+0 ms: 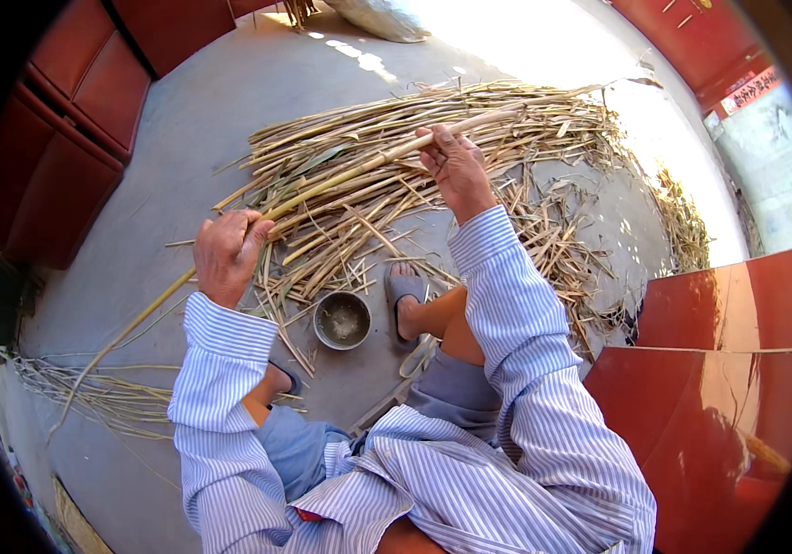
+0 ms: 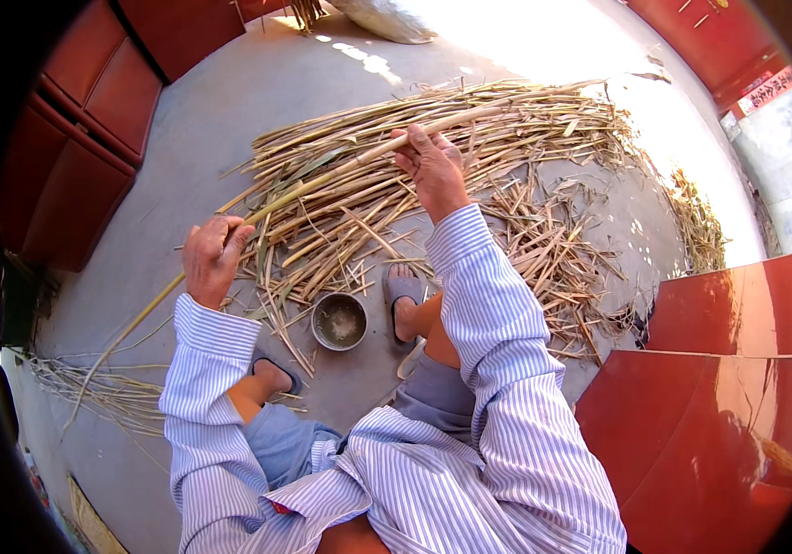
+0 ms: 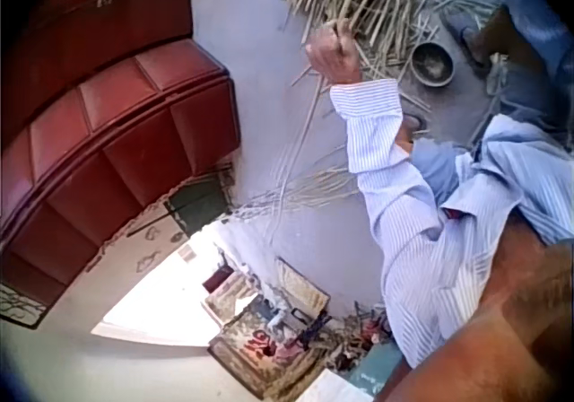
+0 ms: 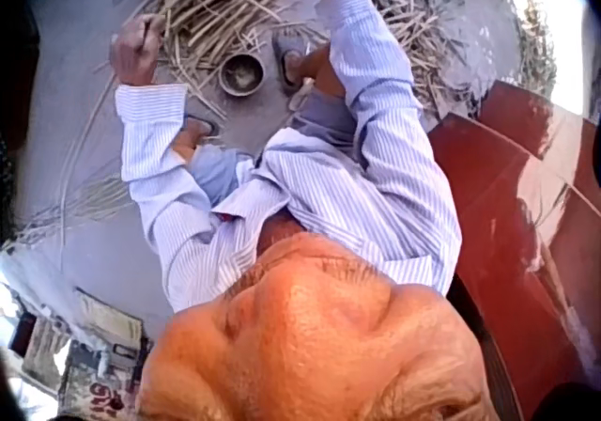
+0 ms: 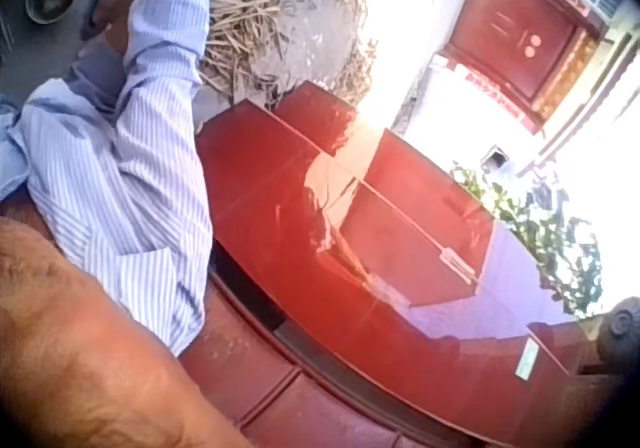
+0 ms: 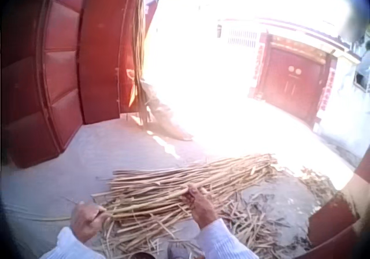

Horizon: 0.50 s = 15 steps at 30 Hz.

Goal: The person sits on the floor and processes long dried plant stalks by hand. They repeatedly pull the outer layers off each stalk, creating a pile of processed material and a separate pile of waste.

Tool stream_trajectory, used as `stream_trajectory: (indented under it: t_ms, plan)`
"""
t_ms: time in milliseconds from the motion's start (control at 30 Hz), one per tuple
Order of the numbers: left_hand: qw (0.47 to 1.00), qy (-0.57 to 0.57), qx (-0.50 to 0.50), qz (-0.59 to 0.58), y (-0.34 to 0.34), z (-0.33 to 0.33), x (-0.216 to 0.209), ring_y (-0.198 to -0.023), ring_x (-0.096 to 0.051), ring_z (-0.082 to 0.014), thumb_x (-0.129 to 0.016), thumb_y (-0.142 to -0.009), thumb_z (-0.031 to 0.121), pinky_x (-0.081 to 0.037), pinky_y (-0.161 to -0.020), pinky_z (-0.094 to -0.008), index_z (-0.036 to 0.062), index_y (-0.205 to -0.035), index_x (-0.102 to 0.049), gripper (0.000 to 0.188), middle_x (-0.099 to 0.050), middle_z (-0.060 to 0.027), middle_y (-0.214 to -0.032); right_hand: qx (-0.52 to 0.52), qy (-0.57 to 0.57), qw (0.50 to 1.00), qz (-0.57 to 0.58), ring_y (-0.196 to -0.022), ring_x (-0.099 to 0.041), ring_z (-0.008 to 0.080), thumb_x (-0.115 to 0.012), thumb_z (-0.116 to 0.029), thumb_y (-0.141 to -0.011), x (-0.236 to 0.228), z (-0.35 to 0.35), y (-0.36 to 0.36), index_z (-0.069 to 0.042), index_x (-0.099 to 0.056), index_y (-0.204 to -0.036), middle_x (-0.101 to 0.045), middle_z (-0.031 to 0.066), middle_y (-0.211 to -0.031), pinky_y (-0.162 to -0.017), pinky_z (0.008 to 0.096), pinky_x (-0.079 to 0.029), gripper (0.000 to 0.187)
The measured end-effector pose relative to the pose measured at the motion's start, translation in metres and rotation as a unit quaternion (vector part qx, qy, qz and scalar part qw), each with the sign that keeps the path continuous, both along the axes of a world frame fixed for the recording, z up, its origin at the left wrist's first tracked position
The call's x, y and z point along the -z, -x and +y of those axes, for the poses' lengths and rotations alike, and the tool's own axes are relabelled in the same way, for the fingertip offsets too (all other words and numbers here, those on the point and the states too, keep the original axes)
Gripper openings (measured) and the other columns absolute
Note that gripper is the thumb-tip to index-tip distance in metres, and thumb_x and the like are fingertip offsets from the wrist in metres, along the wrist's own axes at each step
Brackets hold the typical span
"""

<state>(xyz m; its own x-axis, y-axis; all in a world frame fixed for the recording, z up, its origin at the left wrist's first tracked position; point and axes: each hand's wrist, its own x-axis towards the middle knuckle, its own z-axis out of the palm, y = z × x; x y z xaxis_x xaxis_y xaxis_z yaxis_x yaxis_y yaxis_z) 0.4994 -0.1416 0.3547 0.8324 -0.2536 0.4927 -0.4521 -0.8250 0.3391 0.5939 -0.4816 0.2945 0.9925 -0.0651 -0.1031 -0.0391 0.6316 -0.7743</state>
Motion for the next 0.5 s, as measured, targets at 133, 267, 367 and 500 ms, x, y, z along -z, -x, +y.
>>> stream_trajectory:
  t_ms: [133, 267, 367, 500]
  plan:
    - [0.997, 0.011, -0.007, 0.081, 0.006, 0.029, 0.027, -0.061, -0.056, -0.025, -0.073, -0.078, 0.024, -0.035, -0.06, -0.0364, 0.0093, -0.074, -0.066, 0.016, -0.064, -0.0044, -0.069, 0.082, 0.059, 0.995, -0.003, -0.072, -0.066, 0.0116, -0.061, -0.017, -0.094, 0.009, -0.05, -0.008, -0.001, -0.058, -0.101, -0.07, 0.0133, -0.093, -0.058, 0.0189, -0.058, 0.018]
    - [0.983, -0.015, -0.071, 0.168, 0.041, 0.124, 0.054, -0.06, -0.055, -0.0243, -0.077, -0.074, 0.018, -0.037, -0.064, -0.0362, 0.0085, -0.077, -0.065, 0.016, -0.066, -0.0053, -0.068, 0.177, 0.048, 0.979, 0.085, -0.069, -0.066, 0.013, -0.062, -0.014, -0.094, 0.045, -0.124, -0.015, -0.001, -0.06, -0.097, -0.07, 0.0117, -0.089, -0.055, 0.0204, -0.058, 0.014]
    - [0.97, -0.006, -0.136, 0.199, 0.052, 0.157, 0.06, -0.062, -0.054, -0.025, -0.079, -0.071, 0.015, -0.04, -0.067, -0.0372, 0.0071, -0.079, -0.063, 0.019, -0.066, -0.0059, -0.07, 0.148, 0.076, 0.983, 0.079, -0.066, -0.065, 0.0125, -0.062, -0.014, -0.093, 0.048, -0.136, -0.009, -0.002, -0.06, -0.095, -0.068, 0.0089, -0.085, -0.054, 0.0203, -0.057, 0.012]
    - [0.963, -0.053, -0.187, 0.185, 0.05, 0.179, 0.068, -0.065, -0.053, -0.0255, -0.079, -0.071, 0.015, -0.041, -0.069, -0.0381, 0.007, -0.079, -0.063, 0.02, -0.066, -0.0056, -0.071, 0.171, 0.104, 0.972, 0.12, -0.068, -0.065, 0.0121, -0.061, -0.019, -0.095, 0.063, -0.154, -0.012, -0.005, -0.062, -0.096, -0.068, 0.0059, -0.083, -0.056, 0.0206, -0.056, 0.014]
